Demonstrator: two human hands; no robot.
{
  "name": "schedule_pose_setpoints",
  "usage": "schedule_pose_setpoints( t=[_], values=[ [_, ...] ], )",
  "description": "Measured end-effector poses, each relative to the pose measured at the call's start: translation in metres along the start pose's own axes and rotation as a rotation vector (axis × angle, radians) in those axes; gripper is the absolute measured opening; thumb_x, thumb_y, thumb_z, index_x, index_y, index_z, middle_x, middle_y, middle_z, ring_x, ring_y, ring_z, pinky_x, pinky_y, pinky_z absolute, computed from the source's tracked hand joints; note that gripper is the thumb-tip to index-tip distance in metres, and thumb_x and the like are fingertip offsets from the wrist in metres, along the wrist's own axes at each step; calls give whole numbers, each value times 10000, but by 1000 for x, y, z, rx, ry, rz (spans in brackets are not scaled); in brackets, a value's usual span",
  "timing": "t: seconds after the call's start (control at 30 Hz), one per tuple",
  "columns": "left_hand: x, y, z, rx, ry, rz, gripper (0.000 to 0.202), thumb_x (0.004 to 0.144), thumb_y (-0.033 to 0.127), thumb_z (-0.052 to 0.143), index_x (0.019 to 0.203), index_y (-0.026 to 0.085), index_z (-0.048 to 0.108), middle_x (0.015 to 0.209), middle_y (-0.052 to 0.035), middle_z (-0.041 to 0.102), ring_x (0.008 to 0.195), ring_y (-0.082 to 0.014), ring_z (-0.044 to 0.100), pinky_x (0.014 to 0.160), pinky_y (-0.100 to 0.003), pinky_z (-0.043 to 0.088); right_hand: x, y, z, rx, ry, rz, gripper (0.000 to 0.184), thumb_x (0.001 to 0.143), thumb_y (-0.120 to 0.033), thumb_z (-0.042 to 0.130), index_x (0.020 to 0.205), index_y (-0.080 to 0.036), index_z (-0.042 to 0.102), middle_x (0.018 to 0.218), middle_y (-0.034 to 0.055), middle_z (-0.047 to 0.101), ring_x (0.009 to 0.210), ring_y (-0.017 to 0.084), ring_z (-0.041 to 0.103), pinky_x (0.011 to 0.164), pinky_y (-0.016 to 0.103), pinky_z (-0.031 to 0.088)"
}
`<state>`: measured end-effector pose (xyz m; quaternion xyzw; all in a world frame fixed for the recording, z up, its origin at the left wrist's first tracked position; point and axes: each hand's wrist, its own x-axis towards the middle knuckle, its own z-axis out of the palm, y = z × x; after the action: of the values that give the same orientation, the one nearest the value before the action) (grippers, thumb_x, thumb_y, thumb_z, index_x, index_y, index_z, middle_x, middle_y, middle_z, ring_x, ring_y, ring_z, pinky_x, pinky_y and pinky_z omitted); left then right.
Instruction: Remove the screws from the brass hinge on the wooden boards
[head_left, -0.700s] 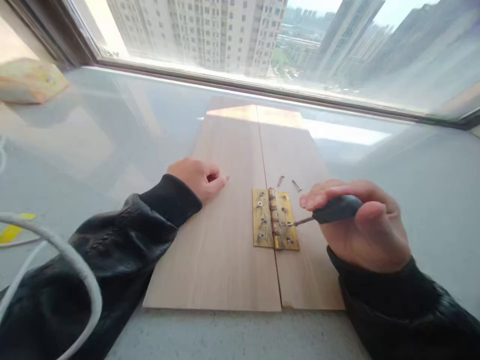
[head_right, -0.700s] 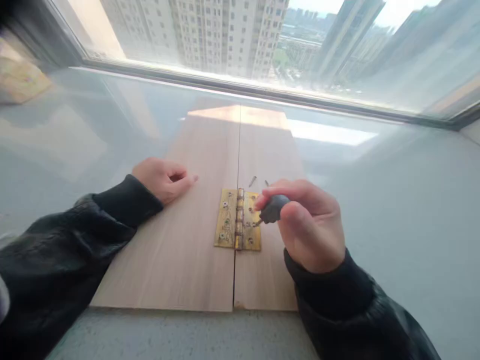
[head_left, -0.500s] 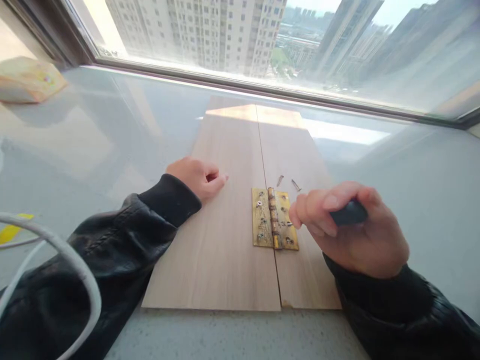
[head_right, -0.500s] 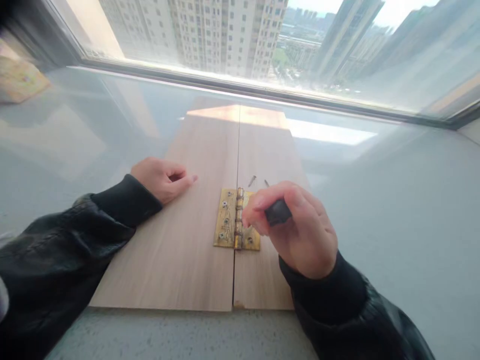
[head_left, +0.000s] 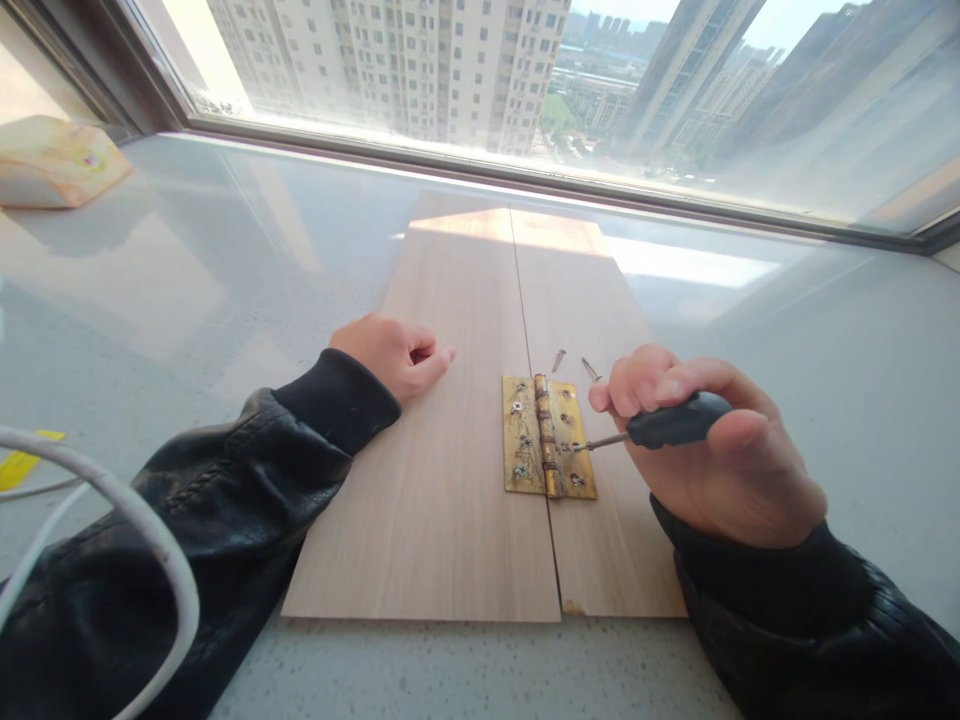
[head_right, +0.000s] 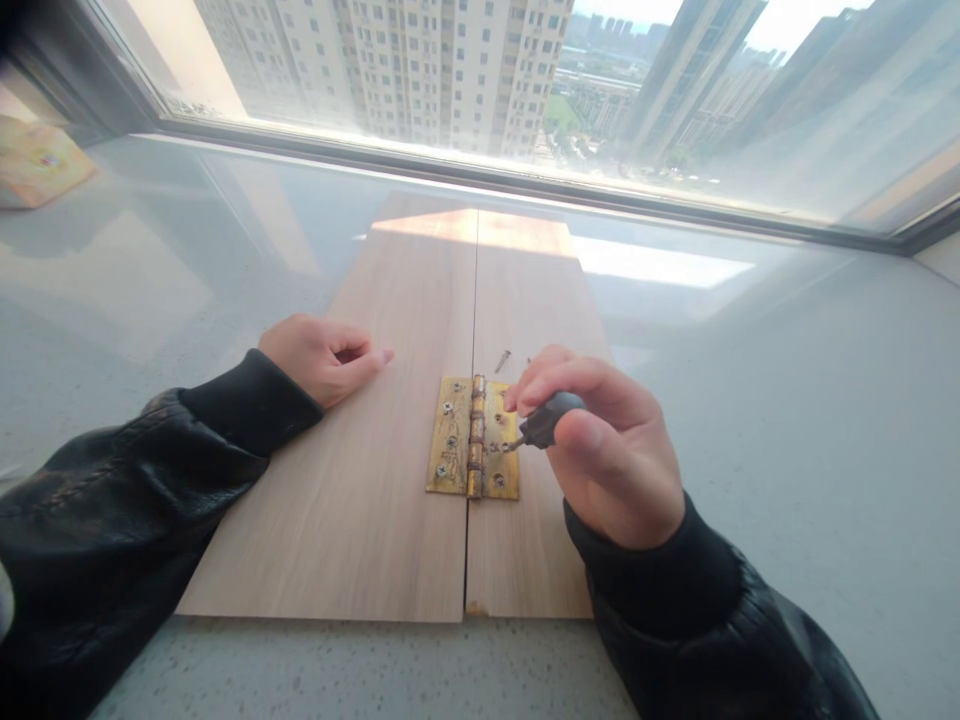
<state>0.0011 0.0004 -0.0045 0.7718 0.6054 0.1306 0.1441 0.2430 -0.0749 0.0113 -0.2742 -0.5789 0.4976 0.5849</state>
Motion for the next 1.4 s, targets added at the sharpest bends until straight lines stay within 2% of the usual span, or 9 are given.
schedule_pose_setpoints(
  t=[0.2, 0.4, 0.53, 0.83, 0.9, 1.0, 1.1, 1.2, 1.4],
  values=[
    [0, 0, 0, -1, -4, 1, 402, 780, 483, 463, 513, 188, 409, 500, 16, 389, 531, -113, 329, 576, -304, 234, -2, 2, 2, 27, -35, 14, 248, 893, -438, 546, 969, -295, 733, 688, 9, 594, 670, 149, 536, 769, 381, 464],
    [1, 1, 0, 5, -1, -3, 402, 780, 484, 458, 512, 190, 402, 500, 20, 378, 529, -113, 320, 575, -307, 233, 1, -7, 10, 125, -117, 163, 575, 941, -593, 249, 651, -230, 588, 466, -38, 260, 469, 124, 286, 558, 336, 296],
    [1, 1, 0, 2, -17, -11, 401, 781, 491, 456, 518, 193, 409, 506, 19, 380, 534, -115, 322, 576, -309, 237, 1, -9, 7, 64, -78, 154, 520, 830, -722, 375, 715, -240, 532, 486, -49, 254, 494, 134, 291, 568, 338, 274],
    [0, 1, -3, 2, -34, -23, 391, 777, 488, 456, 526, 191, 422, 515, 16, 392, 547, -118, 323, 582, -307, 239, -1, -30, 7, 31, 43, 110, 360, 866, -504, 512, 639, -225, 510, 469, -51, 281, 429, 100, 290, 472, 311, 286],
    [0, 3, -5, -6, -46, -25, 386, 772, 482, 461, 522, 191, 416, 518, 13, 399, 551, -120, 328, 587, -306, 237, -2, -35, 1, -115, 78, 57, 365, 845, -559, 542, 663, -242, 536, 464, -58, 275, 406, 90, 250, 450, 305, 270],
    [0, 4, -6, -20, -56, -21, 385, 768, 483, 463, 517, 195, 416, 518, 8, 411, 550, -125, 334, 590, -305, 230, -4, -35, -4, -683, 131, 64, 311, 790, -491, 655, 628, -235, 587, 470, -34, 412, 430, 97, 316, 452, 303, 258],
    [0, 4, -6, -15, -48, -17, 386, 772, 481, 463, 515, 197, 413, 511, 5, 412, 546, -126, 335, 586, -306, 229, -3, -29, -6, -1117, -32, 235, 335, 770, -452, 669, 554, -205, 601, 493, -8, 498, 476, 108, 390, 495, 308, 300],
    [0, 4, -5, -7, -39, -10, 393, 779, 475, 465, 512, 194, 397, 503, 10, 396, 544, -122, 328, 577, -305, 237, -1, -25, -6, -1353, -249, 394, 452, 822, -544, 521, 526, -208, 579, 462, -14, 418, 474, 114, 352, 506, 309, 300],
    [0, 4, -5, 9, -49, -16, 396, 785, 480, 457, 521, 191, 395, 516, 16, 385, 543, -116, 328, 578, -303, 248, -1, -21, -5, -1500, -326, 505, 427, 841, -528, 430, 566, -223, 547, 507, -9, 426, 515, 132, 347, 553, 311, 299]
  ],
)
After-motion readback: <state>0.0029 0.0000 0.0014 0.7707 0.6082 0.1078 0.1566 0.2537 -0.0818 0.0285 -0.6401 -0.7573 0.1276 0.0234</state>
